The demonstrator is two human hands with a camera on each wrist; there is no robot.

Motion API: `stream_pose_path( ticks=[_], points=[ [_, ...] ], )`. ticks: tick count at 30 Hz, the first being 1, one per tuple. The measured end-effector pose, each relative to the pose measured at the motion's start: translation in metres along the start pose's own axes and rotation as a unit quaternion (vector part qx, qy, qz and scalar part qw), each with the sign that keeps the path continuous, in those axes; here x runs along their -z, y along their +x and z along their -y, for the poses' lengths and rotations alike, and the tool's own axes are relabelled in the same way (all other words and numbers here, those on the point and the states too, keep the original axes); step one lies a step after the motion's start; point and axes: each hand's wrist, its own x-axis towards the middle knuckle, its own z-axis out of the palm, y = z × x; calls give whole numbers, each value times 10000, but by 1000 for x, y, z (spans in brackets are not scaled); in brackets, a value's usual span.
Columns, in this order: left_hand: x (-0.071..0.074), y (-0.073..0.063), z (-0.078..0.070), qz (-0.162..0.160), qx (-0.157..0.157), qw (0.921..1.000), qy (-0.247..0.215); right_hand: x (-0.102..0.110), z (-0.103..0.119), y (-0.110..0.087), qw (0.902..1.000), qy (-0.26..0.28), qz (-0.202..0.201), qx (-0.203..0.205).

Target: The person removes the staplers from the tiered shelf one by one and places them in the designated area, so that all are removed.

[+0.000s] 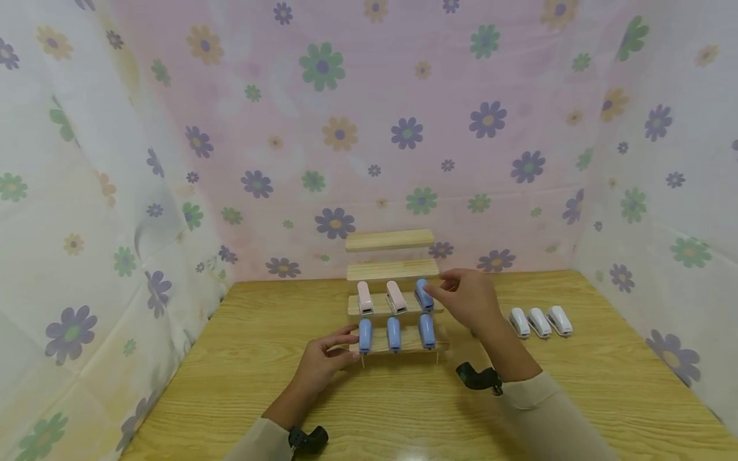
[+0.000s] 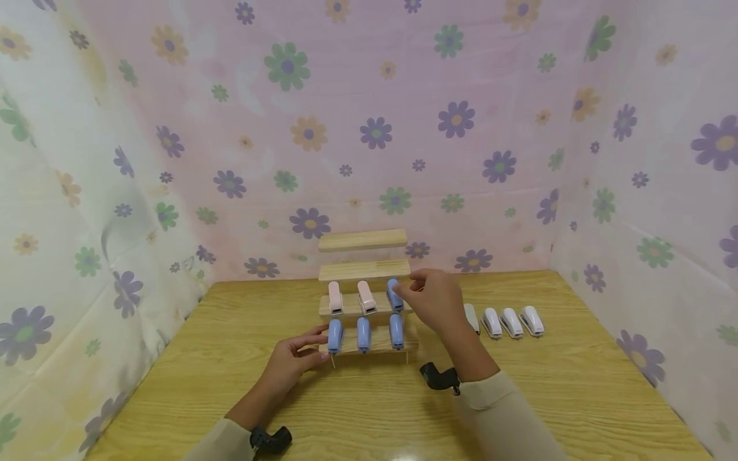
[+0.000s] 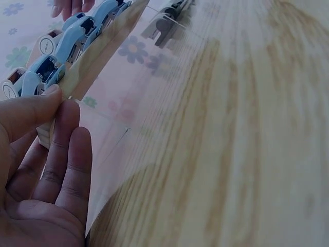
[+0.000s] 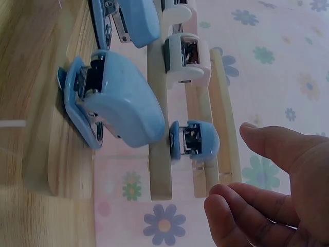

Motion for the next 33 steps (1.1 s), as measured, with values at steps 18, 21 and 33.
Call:
stream_pose_path(
  ticks=[18, 21, 33],
  points=[
    [1, 0, 2, 14, 13, 9996, -298, -21, 8, 3, 9992, 44, 278, -268],
    [2, 1, 3, 27, 51, 9983, -576, -21, 9, 4, 9992, -28, 279, -270],
    [0, 1, 1, 5, 93, 9975, -707, -20, 10, 3, 9997, -130, 129, -135]
  ],
)
